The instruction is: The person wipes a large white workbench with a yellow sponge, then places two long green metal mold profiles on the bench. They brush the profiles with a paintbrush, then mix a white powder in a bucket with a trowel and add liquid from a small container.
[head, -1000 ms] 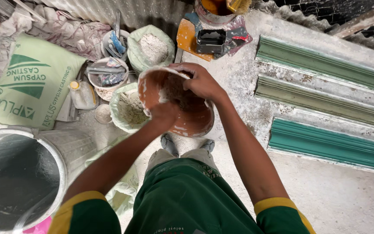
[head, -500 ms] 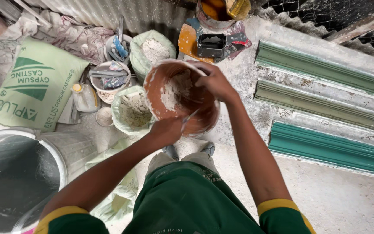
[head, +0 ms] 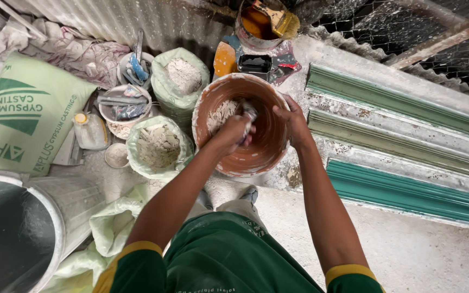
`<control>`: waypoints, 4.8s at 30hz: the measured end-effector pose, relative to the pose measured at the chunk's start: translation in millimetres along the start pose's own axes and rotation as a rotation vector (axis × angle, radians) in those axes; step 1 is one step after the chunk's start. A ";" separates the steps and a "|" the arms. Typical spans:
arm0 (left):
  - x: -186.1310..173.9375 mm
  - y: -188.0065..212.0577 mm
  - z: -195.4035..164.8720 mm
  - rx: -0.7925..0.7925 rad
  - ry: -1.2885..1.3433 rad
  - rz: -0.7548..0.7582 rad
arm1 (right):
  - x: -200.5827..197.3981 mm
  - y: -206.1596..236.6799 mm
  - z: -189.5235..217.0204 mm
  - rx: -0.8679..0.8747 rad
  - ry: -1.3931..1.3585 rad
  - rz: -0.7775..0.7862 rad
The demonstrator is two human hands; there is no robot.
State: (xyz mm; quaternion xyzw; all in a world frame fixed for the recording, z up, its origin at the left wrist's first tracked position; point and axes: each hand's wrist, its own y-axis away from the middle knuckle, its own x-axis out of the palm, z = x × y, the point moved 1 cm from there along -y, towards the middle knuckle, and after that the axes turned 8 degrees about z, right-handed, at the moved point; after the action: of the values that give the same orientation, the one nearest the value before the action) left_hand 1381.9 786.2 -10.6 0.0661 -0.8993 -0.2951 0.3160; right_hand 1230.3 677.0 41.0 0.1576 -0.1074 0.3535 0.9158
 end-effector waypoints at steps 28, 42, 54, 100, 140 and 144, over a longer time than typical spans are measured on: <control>-29.7 72.4 5.3 0.101 -1.391 0.015 | 12.6 34.7 15.7 0.757 0.508 0.102; -154.1 103.0 -46.0 0.710 -1.529 -0.632 | 190.0 39.4 -29.3 -0.614 1.190 0.235; -188.0 131.1 -91.6 0.732 -1.368 -0.867 | 225.3 -38.7 -60.2 -0.975 1.303 0.334; -62.2 -66.1 -63.8 0.621 -1.743 -0.493 | -174.3 71.1 -52.4 0.353 0.006 -0.201; 48.0 -257.2 -289.6 0.678 -1.439 -0.500 | -159.6 12.4 -94.4 0.437 -0.143 -0.157; 44.6 -259.0 -267.6 0.625 -1.463 -0.441 | -158.9 9.0 -83.1 0.729 0.155 -0.199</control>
State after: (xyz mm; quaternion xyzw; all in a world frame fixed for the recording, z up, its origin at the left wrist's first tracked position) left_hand 1491.7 430.2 32.3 0.1175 -0.8848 -0.0549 -0.4475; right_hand 1115.8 616.0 -83.1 0.4553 0.1109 0.2889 0.8348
